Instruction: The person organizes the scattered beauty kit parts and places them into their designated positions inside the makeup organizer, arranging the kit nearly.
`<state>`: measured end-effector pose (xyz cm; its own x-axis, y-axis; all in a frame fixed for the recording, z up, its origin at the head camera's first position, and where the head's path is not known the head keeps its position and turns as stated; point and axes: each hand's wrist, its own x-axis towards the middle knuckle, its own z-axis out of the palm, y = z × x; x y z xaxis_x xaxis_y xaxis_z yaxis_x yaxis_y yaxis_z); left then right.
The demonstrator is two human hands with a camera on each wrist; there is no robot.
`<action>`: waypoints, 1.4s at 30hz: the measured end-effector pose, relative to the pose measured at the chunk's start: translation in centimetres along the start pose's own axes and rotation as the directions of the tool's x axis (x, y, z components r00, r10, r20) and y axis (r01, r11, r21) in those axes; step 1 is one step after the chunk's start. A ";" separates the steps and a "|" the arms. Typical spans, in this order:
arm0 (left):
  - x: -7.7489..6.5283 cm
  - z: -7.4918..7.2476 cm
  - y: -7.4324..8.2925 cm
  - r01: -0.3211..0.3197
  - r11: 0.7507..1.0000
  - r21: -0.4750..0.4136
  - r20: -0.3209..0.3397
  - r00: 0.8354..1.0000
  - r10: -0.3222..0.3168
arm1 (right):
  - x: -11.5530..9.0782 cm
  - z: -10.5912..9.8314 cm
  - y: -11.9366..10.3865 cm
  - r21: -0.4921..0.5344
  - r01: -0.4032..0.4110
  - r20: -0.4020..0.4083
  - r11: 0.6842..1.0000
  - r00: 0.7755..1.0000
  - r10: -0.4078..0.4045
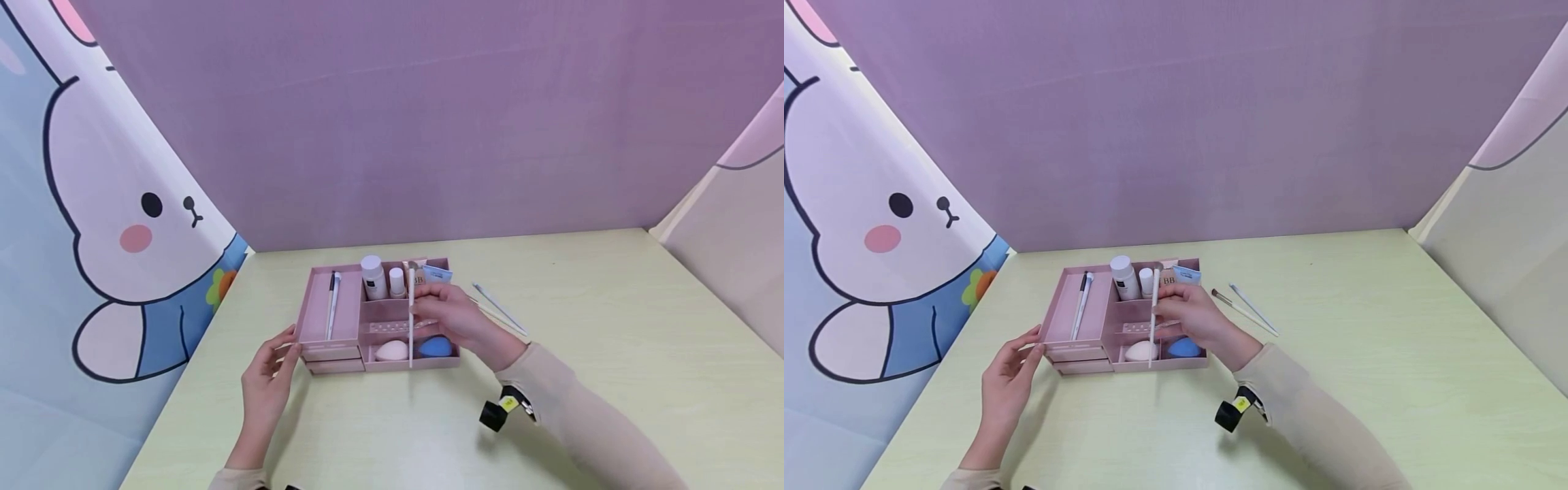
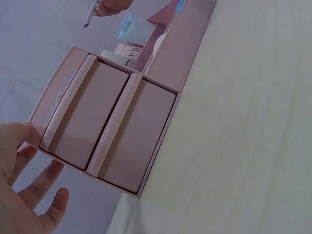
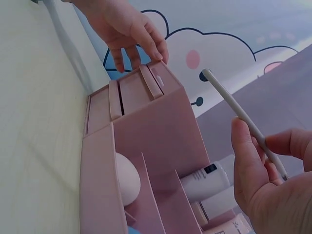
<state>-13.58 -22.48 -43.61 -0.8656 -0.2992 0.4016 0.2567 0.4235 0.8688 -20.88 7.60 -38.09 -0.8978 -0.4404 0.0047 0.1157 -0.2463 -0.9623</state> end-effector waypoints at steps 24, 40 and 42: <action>0.0 0.0 0.2 0.024 0.999 0.026 0.006 1.000 -0.024 | 2.4 5.1 1.1 0.044 -0.046 0.041 0.998 0.998 0.044; 0.0 -0.1 0.2 0.029 0.999 0.025 0.015 0.999 -0.030 | 4.3 6.7 1.1 0.030 -0.109 -0.033 0.994 0.993 0.110; 0.0 -0.1 0.2 0.028 0.999 0.024 0.014 1.000 -0.028 | 4.8 6.9 1.0 0.030 -0.112 -0.048 0.993 0.992 0.113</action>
<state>-13.49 -22.47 -43.44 -0.8784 -0.2988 0.3731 0.2222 0.4359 0.8722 -22.12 -0.68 -37.18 -0.8984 -0.4233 -0.1171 0.2277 -0.2210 -0.9483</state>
